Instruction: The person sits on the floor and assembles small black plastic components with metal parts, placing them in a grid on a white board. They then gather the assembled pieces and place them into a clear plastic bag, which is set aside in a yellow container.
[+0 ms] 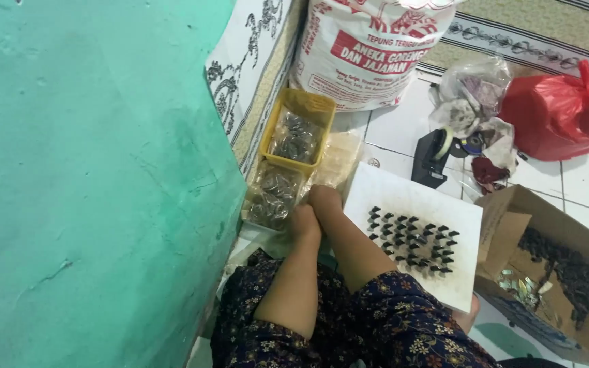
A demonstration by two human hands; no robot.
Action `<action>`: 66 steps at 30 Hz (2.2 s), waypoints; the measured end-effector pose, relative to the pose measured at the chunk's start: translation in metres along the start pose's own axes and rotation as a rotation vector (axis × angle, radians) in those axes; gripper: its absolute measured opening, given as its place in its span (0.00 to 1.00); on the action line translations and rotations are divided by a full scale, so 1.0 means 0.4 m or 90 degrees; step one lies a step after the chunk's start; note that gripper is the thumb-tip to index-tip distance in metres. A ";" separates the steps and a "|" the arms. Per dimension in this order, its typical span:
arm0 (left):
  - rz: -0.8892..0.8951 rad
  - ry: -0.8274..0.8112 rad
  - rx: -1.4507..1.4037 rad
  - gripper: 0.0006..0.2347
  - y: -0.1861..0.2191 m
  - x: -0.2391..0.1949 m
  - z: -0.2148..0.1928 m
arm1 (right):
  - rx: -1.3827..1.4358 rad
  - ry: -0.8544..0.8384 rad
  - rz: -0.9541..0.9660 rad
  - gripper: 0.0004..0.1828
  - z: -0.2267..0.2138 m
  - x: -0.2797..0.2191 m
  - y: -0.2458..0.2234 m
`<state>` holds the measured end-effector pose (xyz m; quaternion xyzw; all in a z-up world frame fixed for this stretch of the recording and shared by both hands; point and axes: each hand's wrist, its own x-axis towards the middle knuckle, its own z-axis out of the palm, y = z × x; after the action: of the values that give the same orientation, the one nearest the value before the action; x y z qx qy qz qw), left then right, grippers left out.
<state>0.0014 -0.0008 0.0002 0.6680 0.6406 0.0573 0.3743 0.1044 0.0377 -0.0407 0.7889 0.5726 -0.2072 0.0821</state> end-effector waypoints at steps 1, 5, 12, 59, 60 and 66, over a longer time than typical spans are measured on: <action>-0.004 0.000 -0.002 0.07 -0.002 0.001 -0.002 | -0.002 -0.002 -0.003 0.09 -0.015 -0.012 -0.008; -0.025 0.034 0.000 0.06 0.000 -0.002 0.007 | -0.025 -0.005 -0.008 0.08 -0.067 -0.058 -0.027; -0.027 0.108 0.004 0.07 0.000 0.001 0.009 | -0.051 0.037 0.011 0.07 -0.202 -0.141 -0.074; 0.528 -0.163 -0.191 0.30 0.164 -0.823 -0.154 | 0.545 0.304 0.029 0.13 -0.169 -1.082 0.381; 0.501 -0.138 -0.229 0.25 0.177 -0.847 -0.131 | 0.518 0.336 0.002 0.07 -0.189 -1.104 0.365; 0.572 -0.017 -0.082 0.07 0.153 -0.832 -0.057 | 0.734 0.111 0.070 0.03 -0.197 -1.121 0.369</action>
<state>-0.0191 -0.2842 0.1857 0.8559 0.2772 0.2449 0.3614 0.1450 -0.3721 0.2033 0.7489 0.3300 -0.4150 -0.3975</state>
